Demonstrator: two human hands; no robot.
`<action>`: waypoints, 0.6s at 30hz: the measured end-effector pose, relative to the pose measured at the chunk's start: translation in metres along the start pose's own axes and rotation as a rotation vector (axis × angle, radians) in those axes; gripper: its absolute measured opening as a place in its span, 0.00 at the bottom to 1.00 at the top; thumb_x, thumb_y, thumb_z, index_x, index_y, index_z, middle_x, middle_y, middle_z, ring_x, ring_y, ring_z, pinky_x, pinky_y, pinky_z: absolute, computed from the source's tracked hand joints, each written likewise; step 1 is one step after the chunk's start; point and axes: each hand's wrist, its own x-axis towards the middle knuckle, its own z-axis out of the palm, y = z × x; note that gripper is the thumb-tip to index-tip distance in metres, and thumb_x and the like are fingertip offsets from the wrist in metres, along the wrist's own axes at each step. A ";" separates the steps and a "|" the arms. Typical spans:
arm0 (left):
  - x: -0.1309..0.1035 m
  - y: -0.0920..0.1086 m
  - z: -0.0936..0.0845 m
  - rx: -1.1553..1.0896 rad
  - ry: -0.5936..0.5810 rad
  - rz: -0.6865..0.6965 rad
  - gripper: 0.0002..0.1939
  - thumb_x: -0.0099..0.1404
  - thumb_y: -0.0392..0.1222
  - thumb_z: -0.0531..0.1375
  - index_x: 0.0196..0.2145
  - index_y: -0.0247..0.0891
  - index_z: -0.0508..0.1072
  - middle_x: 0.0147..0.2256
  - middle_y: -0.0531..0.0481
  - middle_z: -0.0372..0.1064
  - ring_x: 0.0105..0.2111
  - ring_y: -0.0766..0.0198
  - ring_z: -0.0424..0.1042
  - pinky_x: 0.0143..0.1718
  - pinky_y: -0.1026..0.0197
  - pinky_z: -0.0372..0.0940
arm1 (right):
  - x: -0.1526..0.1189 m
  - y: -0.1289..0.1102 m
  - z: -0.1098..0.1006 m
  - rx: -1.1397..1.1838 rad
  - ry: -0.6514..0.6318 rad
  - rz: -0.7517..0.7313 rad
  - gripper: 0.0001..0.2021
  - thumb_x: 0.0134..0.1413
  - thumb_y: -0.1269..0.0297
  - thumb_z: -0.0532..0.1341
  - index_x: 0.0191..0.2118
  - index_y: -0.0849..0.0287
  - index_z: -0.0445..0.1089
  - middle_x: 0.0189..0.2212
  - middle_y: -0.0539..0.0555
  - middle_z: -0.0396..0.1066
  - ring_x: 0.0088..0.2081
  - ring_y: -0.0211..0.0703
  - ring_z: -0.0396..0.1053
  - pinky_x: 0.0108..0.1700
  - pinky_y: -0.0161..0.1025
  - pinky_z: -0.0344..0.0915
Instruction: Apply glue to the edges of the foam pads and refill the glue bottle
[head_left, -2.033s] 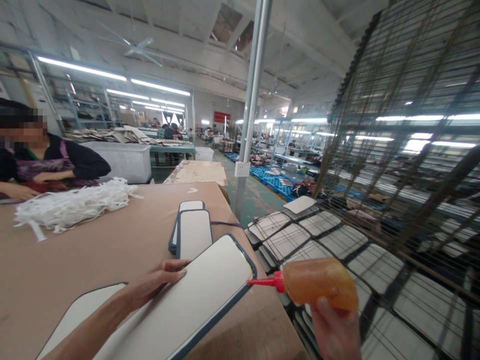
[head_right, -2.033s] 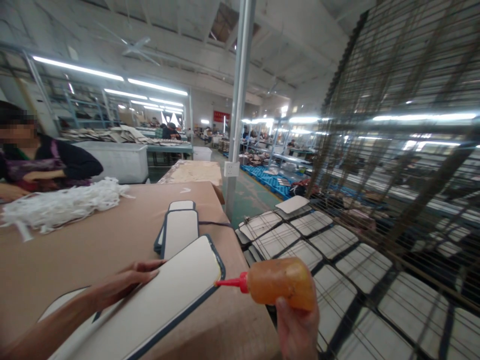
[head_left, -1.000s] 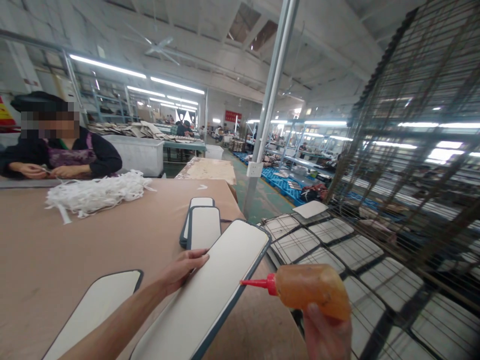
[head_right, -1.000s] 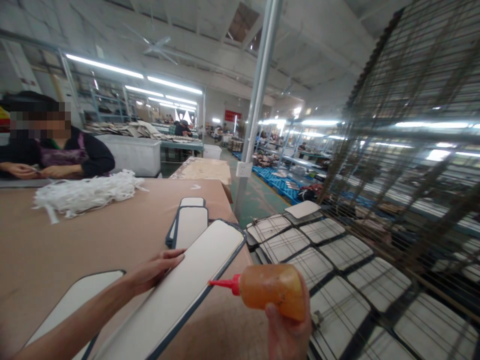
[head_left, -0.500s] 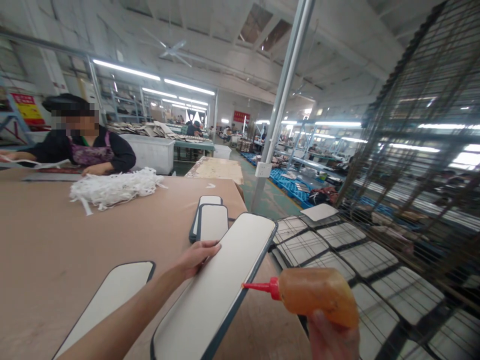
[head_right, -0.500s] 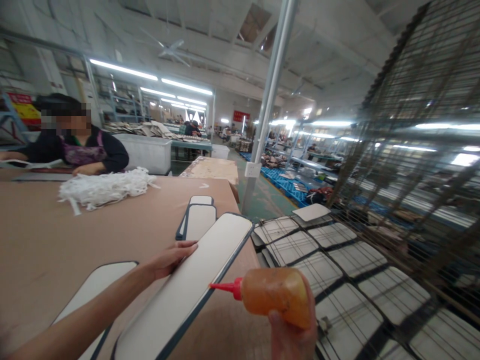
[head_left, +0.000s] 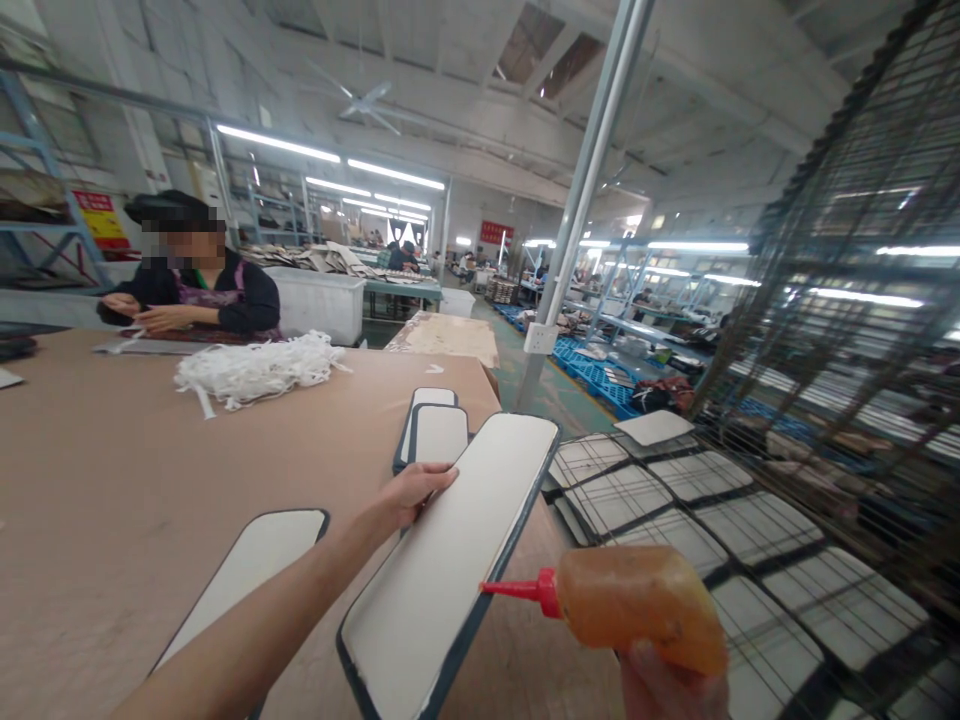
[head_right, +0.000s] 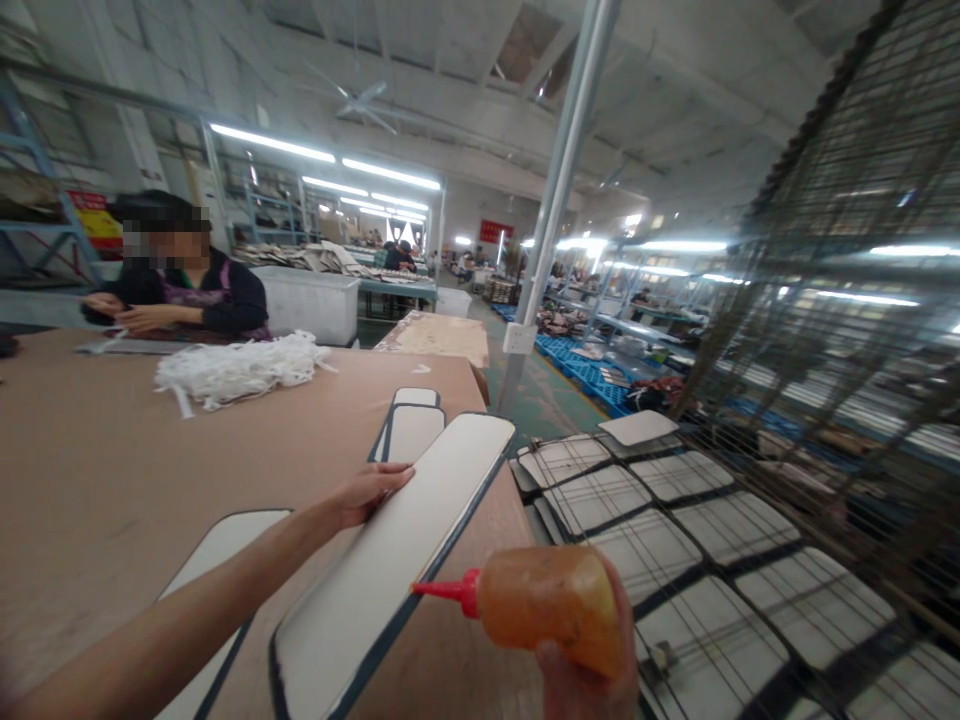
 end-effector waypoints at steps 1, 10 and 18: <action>0.001 0.001 0.000 0.000 0.007 0.002 0.25 0.39 0.46 0.73 0.36 0.31 0.77 0.26 0.45 0.78 0.25 0.59 0.74 0.27 0.61 0.69 | -0.001 0.000 0.000 -0.012 0.002 -0.002 0.41 0.29 0.56 0.73 0.56 0.45 0.63 0.49 0.51 0.70 0.46 0.57 0.70 0.44 0.48 0.72; 0.013 0.008 -0.001 -0.006 0.096 -0.016 0.25 0.34 0.44 0.74 0.32 0.33 0.77 0.25 0.48 0.77 0.24 0.60 0.73 0.25 0.62 0.67 | -0.011 -0.002 0.005 -0.079 0.007 -0.052 0.37 0.35 0.55 0.71 0.55 0.53 0.63 0.50 0.57 0.69 0.46 0.56 0.70 0.44 0.48 0.71; 0.017 0.015 0.001 -0.008 0.133 -0.029 0.20 0.38 0.42 0.74 0.31 0.33 0.77 0.24 0.47 0.77 0.25 0.58 0.73 0.27 0.59 0.69 | -0.013 0.004 -0.002 -0.098 -0.031 -0.052 0.38 0.36 0.55 0.71 0.56 0.52 0.61 0.48 0.58 0.70 0.44 0.57 0.71 0.43 0.51 0.71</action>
